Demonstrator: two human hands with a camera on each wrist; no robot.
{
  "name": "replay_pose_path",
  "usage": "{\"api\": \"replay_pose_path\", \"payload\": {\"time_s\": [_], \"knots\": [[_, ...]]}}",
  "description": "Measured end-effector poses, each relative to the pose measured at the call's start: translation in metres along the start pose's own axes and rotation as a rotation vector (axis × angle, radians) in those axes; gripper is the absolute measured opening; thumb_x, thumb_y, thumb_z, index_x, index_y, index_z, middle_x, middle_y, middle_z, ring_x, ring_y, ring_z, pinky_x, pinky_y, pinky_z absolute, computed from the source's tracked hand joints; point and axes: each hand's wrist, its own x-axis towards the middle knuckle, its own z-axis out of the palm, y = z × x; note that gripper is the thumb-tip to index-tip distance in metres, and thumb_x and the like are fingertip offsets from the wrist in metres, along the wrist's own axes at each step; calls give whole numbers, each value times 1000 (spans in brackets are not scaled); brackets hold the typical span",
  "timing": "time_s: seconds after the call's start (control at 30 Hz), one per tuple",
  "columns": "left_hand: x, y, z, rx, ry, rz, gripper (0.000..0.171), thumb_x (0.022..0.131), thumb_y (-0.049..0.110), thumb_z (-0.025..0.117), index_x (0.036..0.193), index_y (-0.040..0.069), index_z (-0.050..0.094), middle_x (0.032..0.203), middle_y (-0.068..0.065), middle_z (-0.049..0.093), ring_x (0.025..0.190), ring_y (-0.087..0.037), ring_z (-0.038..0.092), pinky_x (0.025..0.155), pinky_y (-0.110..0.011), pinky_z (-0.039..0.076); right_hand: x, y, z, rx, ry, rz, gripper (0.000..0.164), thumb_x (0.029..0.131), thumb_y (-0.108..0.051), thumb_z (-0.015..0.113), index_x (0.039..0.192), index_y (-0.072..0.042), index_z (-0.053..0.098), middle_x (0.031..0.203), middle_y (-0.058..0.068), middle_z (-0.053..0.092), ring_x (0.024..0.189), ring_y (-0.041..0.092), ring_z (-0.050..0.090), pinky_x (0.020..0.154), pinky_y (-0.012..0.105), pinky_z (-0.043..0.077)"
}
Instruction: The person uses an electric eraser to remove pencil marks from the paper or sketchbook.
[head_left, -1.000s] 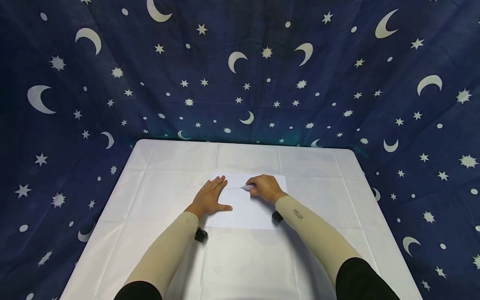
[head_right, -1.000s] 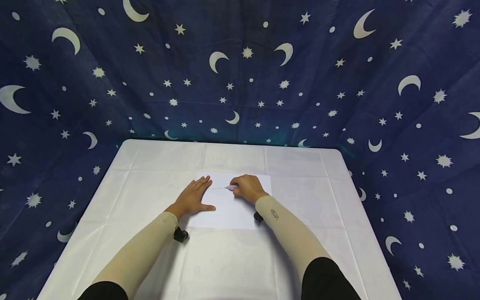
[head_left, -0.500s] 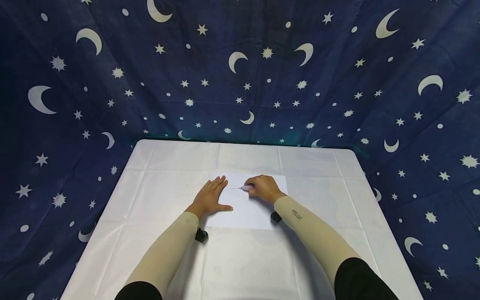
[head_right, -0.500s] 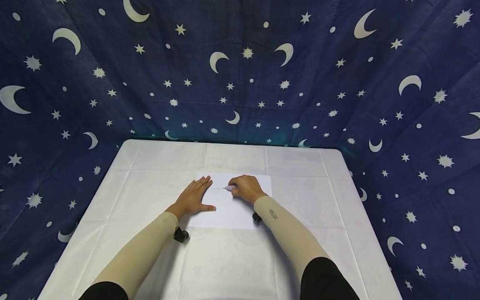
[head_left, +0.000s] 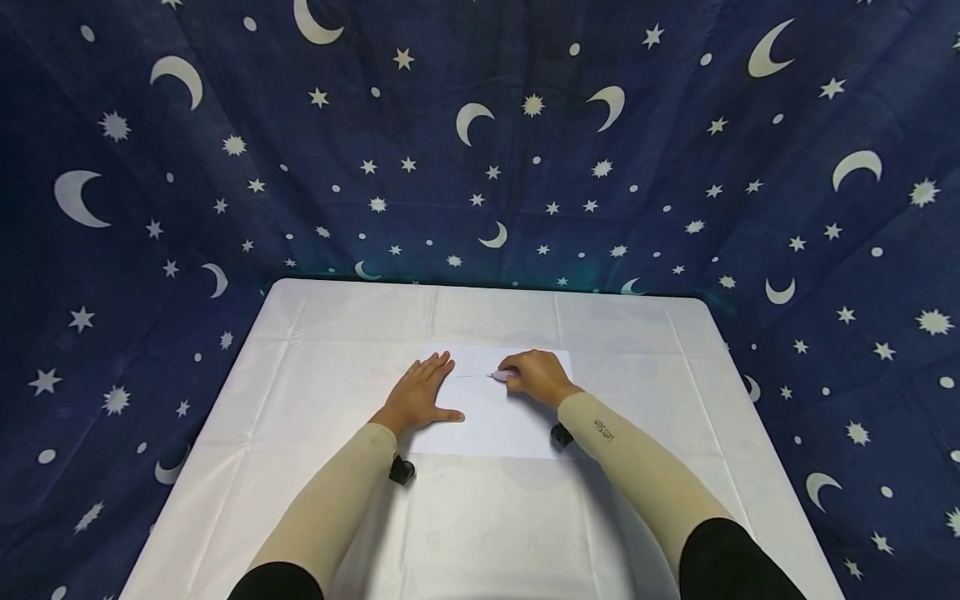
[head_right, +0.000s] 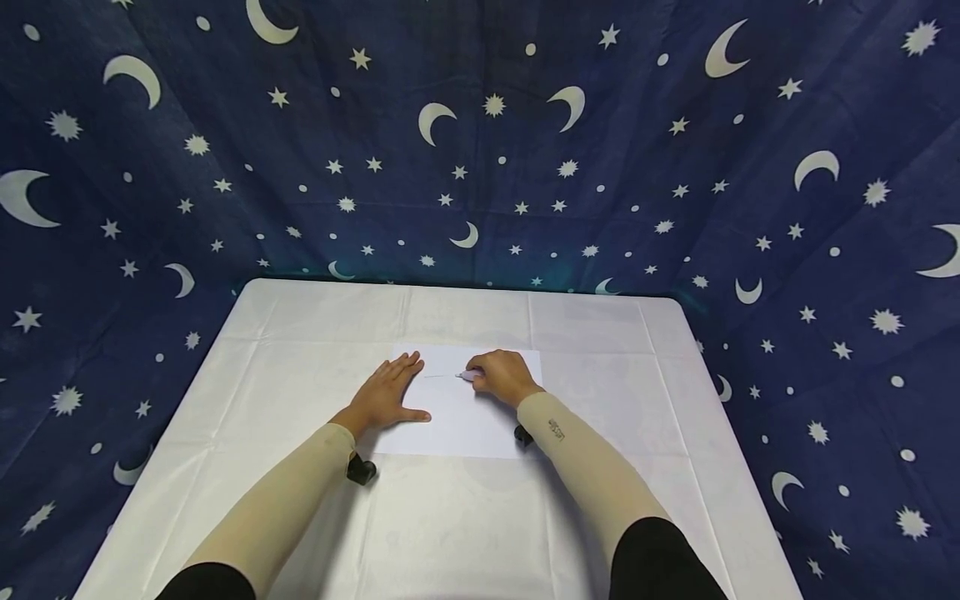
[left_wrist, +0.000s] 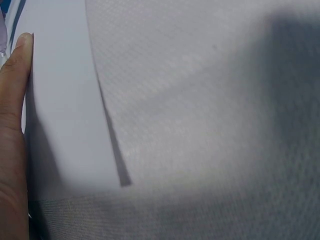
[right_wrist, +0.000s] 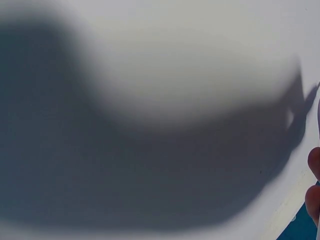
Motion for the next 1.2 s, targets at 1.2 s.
{"api": "replay_pose_path", "payload": {"time_s": [1.2], "knots": [[3, -4, 5, 2, -20, -14, 112, 59, 85, 42, 145, 18, 18, 150, 5, 4, 135, -13, 0, 108, -36, -1, 5, -6, 1, -9, -1, -25, 22, 74, -23, 70, 96, -22, 70, 92, -9, 67, 84, 9, 61, 77, 27, 47]]}}
